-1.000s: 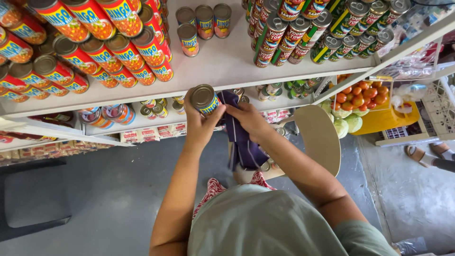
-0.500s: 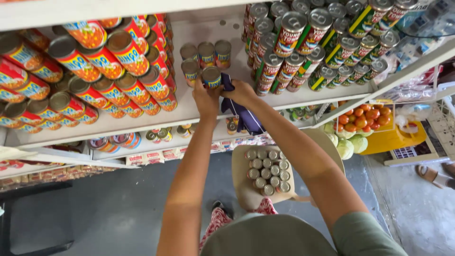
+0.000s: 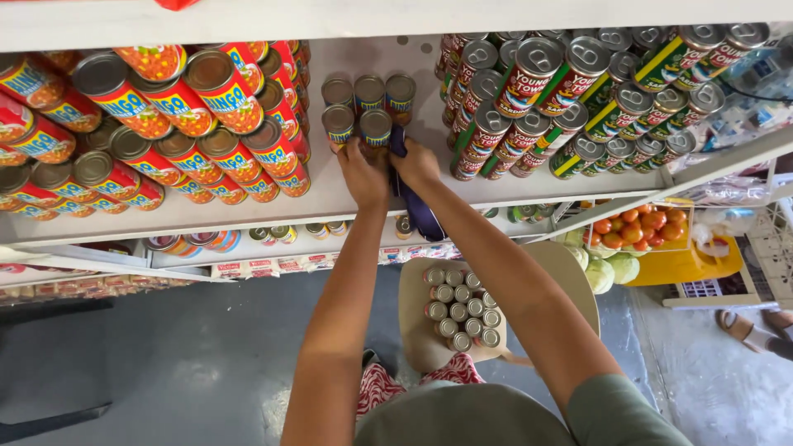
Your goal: Wiping dust off canned food items with a cloth and organizing them on grocery store shelves.
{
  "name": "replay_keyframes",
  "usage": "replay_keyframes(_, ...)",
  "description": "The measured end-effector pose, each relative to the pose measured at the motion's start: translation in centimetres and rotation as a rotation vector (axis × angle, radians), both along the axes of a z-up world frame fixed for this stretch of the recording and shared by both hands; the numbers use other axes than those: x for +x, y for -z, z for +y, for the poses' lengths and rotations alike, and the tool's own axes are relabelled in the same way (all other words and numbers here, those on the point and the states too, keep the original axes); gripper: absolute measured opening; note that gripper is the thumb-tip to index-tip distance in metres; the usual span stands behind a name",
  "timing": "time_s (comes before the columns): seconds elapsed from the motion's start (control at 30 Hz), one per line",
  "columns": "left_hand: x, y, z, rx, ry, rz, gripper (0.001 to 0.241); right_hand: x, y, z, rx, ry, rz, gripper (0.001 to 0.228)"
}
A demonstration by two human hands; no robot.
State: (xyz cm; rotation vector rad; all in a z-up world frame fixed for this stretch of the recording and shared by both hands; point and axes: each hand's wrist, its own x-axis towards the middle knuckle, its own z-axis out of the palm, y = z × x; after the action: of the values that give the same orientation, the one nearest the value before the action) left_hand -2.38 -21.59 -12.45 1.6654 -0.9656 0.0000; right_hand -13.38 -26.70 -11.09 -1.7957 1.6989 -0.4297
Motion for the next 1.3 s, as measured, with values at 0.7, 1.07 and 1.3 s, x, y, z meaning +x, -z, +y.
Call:
replay_keyframes(0.7,1.5,-0.5,0.2,0.001,0.038,-0.040,0.030,0.7,-0.1,-1.5,-0.083,-0.035,0.047,0.055)
replay_keyframes(1.07,-5.0,6.9,22.6,0.288,0.561,-0.076,0.011,-15.1,-1.9,19.3,0.126,-0.312,-0.069,0.048)
replay_keyframes(1.3,-11.2,31.2,22.0,1.115,0.797,-0.065,0.068,-19.7,26.6,22.7,0.248,-0.009,0.251,0.056)
